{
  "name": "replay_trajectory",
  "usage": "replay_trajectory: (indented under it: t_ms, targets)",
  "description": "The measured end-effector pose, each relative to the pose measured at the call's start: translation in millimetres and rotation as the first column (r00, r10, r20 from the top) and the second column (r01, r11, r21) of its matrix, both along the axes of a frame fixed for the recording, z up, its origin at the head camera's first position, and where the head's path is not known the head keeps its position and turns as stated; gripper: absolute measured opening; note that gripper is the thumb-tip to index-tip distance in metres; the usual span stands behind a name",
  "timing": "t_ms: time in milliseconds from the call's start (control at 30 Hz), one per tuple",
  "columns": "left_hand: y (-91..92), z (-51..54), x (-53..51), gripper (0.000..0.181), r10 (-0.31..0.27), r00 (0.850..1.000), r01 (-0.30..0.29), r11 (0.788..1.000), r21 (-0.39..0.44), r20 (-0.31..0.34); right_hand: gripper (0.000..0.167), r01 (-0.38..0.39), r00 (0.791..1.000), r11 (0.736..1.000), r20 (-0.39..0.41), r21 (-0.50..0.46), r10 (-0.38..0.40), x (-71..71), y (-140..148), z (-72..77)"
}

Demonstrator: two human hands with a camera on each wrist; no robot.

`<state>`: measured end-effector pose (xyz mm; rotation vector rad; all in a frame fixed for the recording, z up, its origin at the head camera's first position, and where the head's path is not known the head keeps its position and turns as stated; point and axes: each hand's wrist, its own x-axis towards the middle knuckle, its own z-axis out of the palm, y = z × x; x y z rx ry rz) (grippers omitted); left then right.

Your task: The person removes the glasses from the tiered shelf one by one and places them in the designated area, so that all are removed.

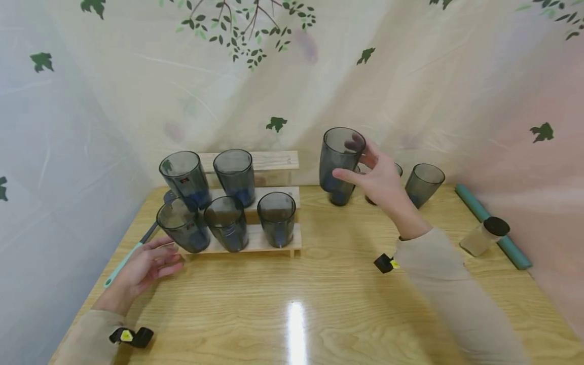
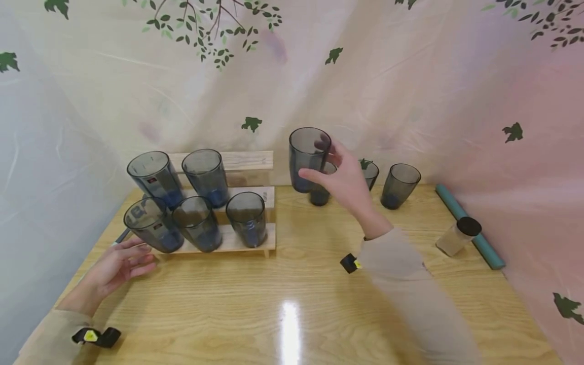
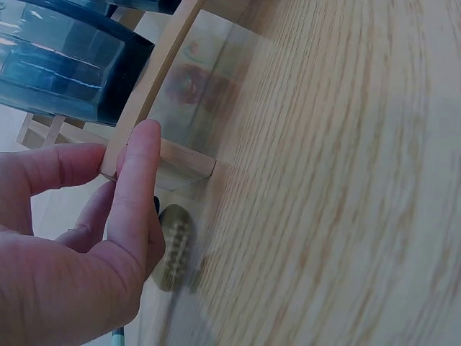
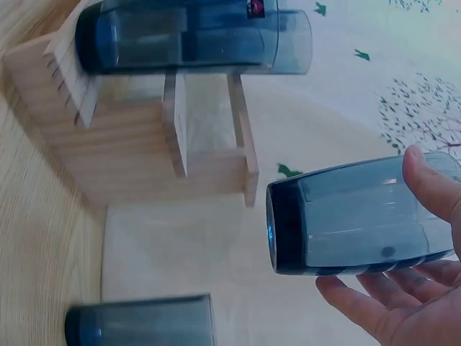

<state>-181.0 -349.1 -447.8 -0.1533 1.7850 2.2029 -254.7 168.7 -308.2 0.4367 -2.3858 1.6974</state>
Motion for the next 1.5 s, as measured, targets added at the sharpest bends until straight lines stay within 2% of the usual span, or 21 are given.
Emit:
replay_trajectory:
  t_ms: [267, 467, 533, 633, 733, 967, 1333, 1500]
  targets:
    - [-2.0, 0.9, -0.6, 0.023, -0.002, 1.0, 0.002, 1.0, 0.006, 0.005, 0.08, 0.137, 0.991, 0.988, -0.008, 0.066, -0.137, 15.1, 40.7, -3.6]
    - [-1.5, 1.8, -0.7, 0.026, -0.002, 1.0, 0.002, 1.0, 0.003, 0.009, 0.076, 0.233, 0.971, 0.97, -0.075, 0.069, -0.228, 25.4, 72.2, -24.4]
    - [-1.3, 1.9, -0.7, 0.026, 0.001, 1.0, -0.001, 1.0, 0.003, 0.01, 0.075, 0.279, 0.959, 0.956, -0.076, 0.093, -0.272, 30.3, 83.8, -32.8]
    - [-0.9, 1.9, -0.5, 0.025, 0.001, 1.0, -0.001, 1.0, -0.004, 0.007, 0.076, 0.34, 0.94, 0.931, -0.013, 0.135, -0.341, 38.8, 103.2, -42.6]
    - [-0.6, 2.1, -0.4, 0.024, 0.004, 1.0, -0.004, 1.0, -0.012, 0.004, 0.075, 0.378, 0.922, 0.916, 0.037, 0.137, -0.386, 42.9, 121.1, -51.0]
    - [-0.5, 3.4, 1.7, 0.024, 0.007, 1.0, -0.007, 1.0, -0.007, 0.005, 0.082, 0.418, 0.896, 0.898, 0.101, 0.139, -0.432, 43.5, 145.9, -74.2]
    - [0.9, 1.9, 1.7, 0.021, 0.011, 1.0, -0.011, 1.0, 0.014, 0.005, 0.096, 0.431, 0.86, 0.885, 0.217, 0.175, -0.461, 42.1, 156.8, -101.1]
    - [1.7, 2.7, 1.5, 0.021, 0.019, 1.0, -0.019, 1.0, 0.018, 0.011, 0.103, 0.405, 0.867, 0.891, 0.223, 0.206, -0.446, 44.0, 158.4, -107.2]
